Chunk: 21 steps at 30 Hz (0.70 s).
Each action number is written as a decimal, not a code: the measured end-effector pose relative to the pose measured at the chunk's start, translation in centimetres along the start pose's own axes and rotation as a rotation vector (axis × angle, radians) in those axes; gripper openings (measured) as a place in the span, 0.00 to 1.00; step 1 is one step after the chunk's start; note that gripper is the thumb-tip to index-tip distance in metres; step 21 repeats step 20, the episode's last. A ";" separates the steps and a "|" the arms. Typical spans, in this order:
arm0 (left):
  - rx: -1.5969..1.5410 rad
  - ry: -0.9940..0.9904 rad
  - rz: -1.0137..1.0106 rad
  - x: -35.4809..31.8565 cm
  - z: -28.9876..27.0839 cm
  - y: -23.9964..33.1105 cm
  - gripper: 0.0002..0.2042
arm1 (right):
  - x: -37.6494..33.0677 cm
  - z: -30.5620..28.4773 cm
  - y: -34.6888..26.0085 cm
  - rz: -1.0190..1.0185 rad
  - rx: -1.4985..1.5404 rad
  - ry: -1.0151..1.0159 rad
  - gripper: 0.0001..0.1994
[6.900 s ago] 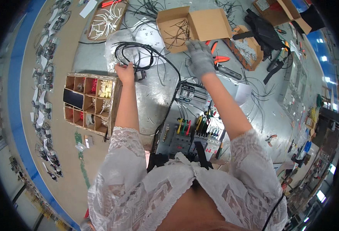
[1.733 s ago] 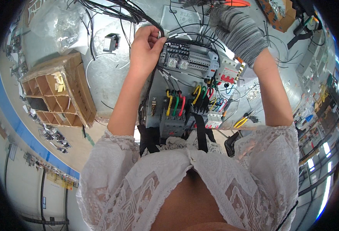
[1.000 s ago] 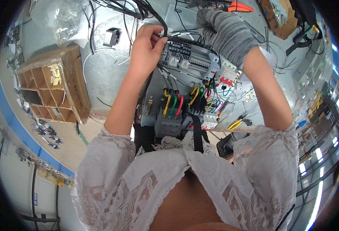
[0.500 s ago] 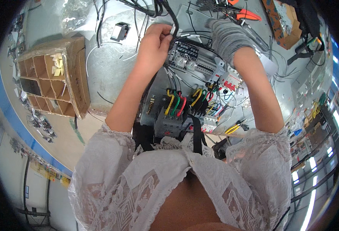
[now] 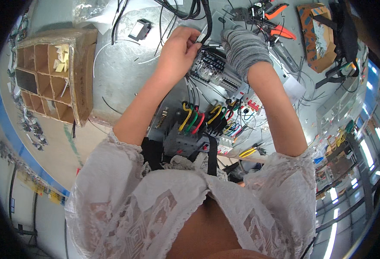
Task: The person strips wire insulation, inserts wires into terminal blocks, and secures connections using pliers and a screwdriver. The person also applies tape to bundle wires and organizes the wiring within the electrical panel.
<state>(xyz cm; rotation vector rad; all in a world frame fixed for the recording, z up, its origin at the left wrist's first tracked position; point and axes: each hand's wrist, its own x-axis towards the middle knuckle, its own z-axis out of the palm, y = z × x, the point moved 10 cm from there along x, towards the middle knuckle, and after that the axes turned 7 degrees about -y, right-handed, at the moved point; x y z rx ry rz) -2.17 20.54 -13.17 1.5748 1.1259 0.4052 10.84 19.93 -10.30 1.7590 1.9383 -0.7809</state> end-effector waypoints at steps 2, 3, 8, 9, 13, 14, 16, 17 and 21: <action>-0.007 0.002 0.005 0.0 -0.1 0.1 0.12 | 0.1 0.1 0.5 0.041 -0.056 0.023 0.09; -0.010 0.009 0.014 0.0 -0.1 0.2 0.12 | 0.1 0.3 0.8 0.053 0.005 0.012 0.09; -0.010 0.022 0.033 0.0 -0.2 0.2 0.12 | 0.2 0.7 1.5 0.080 0.223 0.037 0.10; -0.007 0.021 0.033 0.0 -0.2 0.1 0.12 | 0.2 0.9 1.8 0.088 0.256 0.043 0.09; -0.028 0.018 0.023 -0.1 -0.3 0.1 0.12 | 0.4 1.4 1.5 0.061 0.224 -0.029 0.09; -0.027 0.018 0.024 -0.1 -0.3 0.2 0.12 | 0.5 1.5 1.6 0.067 0.238 -0.064 0.09; -0.028 0.013 0.015 0.0 -0.3 0.1 0.12 | 0.8 1.8 2.0 0.054 0.278 -0.076 0.10; -0.030 0.007 0.005 -0.1 -0.3 0.1 0.12 | 0.9 2.4 2.5 0.036 0.305 -0.053 0.10; -0.044 0.004 -0.004 0.0 -0.2 -0.2 0.12 | 1.0 2.6 2.5 0.029 0.392 -0.078 0.12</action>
